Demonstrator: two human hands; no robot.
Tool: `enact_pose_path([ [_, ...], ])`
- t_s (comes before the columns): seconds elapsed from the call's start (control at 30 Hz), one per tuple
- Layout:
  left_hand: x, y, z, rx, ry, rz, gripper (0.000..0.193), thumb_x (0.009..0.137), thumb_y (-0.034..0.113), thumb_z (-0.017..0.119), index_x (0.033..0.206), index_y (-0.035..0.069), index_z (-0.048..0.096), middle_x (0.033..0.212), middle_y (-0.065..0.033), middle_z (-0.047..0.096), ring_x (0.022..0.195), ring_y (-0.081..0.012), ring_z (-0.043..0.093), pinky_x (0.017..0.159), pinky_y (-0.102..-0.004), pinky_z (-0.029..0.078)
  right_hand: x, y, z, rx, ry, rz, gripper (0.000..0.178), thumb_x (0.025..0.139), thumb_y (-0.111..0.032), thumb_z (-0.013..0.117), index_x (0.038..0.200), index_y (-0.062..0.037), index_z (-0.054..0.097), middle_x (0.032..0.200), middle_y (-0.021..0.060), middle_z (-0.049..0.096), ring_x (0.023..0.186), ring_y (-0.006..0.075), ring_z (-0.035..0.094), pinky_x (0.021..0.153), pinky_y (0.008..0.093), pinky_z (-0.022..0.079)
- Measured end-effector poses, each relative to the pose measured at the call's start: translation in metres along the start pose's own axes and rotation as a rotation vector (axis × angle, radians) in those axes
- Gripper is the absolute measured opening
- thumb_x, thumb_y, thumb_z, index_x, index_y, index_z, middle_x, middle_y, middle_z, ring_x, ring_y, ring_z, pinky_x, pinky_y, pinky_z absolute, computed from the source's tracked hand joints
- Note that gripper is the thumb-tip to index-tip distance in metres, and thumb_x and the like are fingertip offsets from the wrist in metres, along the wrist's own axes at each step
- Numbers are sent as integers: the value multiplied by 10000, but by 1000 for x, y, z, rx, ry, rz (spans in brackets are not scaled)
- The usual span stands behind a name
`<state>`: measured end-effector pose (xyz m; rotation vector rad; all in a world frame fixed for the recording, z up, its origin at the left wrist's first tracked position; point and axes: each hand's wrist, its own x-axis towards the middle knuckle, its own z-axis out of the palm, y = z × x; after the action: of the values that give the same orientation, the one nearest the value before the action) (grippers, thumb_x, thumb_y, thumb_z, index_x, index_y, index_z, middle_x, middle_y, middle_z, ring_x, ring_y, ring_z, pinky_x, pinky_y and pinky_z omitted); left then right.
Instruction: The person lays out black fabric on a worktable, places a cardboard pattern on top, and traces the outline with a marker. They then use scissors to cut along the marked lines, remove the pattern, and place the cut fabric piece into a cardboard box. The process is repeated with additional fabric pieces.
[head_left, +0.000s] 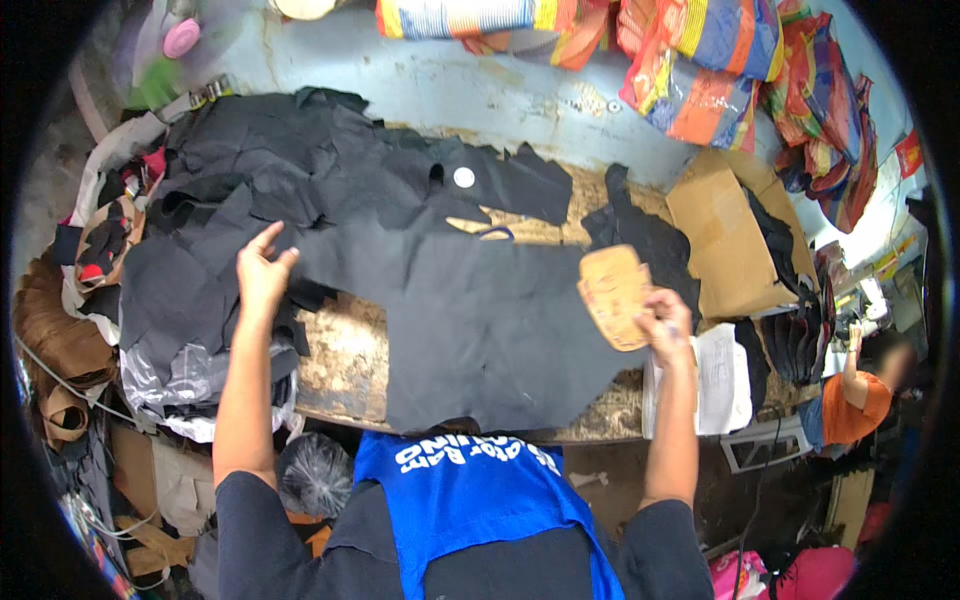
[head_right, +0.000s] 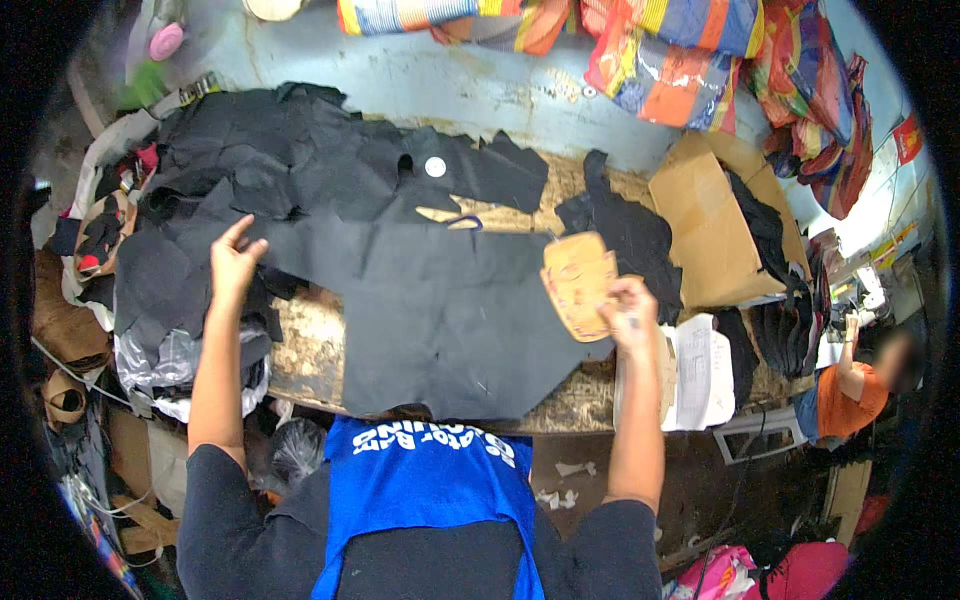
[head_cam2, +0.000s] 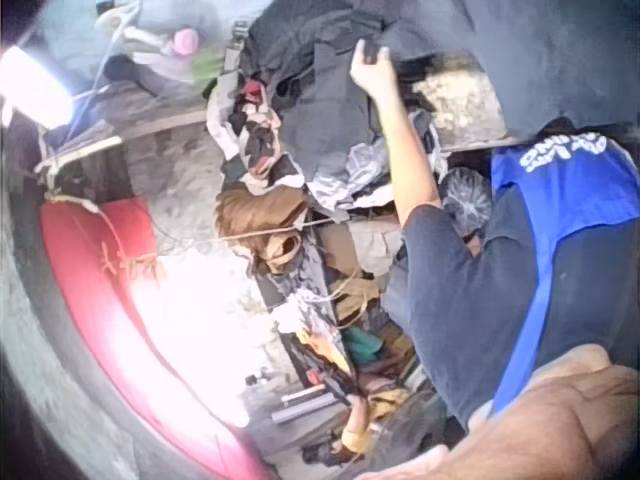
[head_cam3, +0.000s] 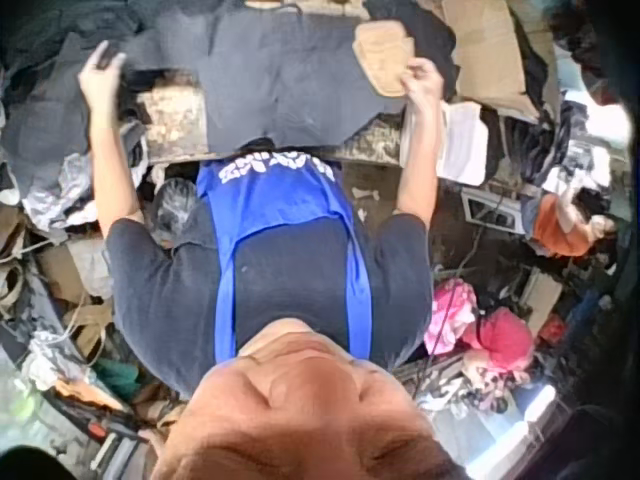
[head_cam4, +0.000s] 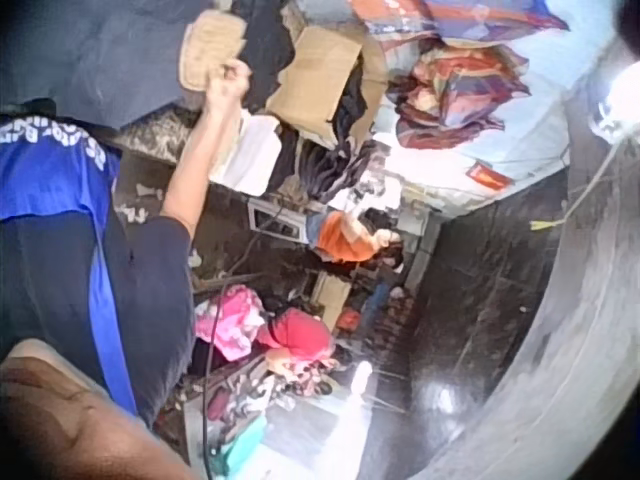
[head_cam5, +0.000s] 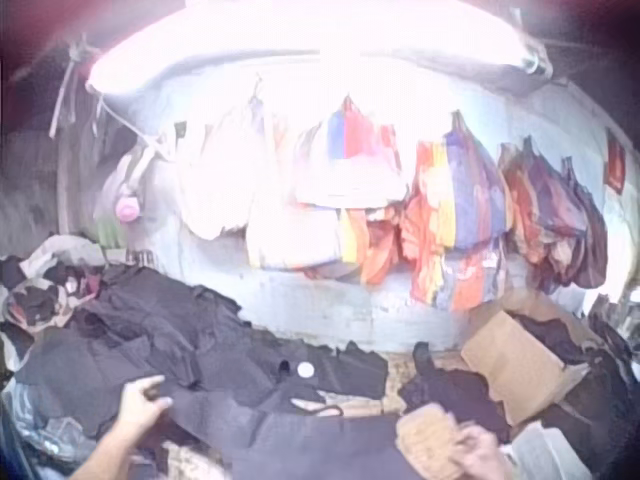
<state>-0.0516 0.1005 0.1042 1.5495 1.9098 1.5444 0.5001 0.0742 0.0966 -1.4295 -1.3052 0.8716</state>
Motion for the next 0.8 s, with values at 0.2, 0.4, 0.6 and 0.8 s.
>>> enact_pose_path([
  [0.2, -122, 14, 108, 187, -252, 368, 371, 729, 127, 673, 1080, 29, 606, 1163, -207, 534, 1117, -384, 472, 973, -466, 354, -16, 89, 25, -106, 58, 160, 333, 642, 161, 597, 881, -45, 490, 875, 17, 537, 841, 107, 520, 800, 230, 405],
  [0.4, -187, 62, 175, 451, -1056, 589, 762, 845, 630, 441, 1413, 133, 333, 1492, -141, 242, 1398, -304, 163, 1052, -640, 121, -29, 97, 16, -138, 214, 55, 293, 669, 144, 599, 876, -33, 492, 807, 12, 535, 735, 86, 506, 696, 203, 388],
  [0.6, -117, 9, 166, 687, -801, 451, 688, 865, 582, 436, 1412, 176, 346, 1505, -63, 245, 1404, -251, 162, 1070, -614, 91, -63, 101, 32, 119, 181, 65, 283, 702, 125, 624, 882, -45, 488, 870, 26, 550, 833, 111, 527, 786, 239, 407],
  [0.8, -70, -16, 148, 760, -720, 341, 637, 887, 539, 435, 1411, 189, 349, 1507, -49, 242, 1394, -198, 203, 1056, -647, 68, -77, 97, 37, -58, 328, 57, 284, 687, 98, 662, 886, -35, 510, 839, 29, 559, 823, 106, 529, 764, 236, 415],
])
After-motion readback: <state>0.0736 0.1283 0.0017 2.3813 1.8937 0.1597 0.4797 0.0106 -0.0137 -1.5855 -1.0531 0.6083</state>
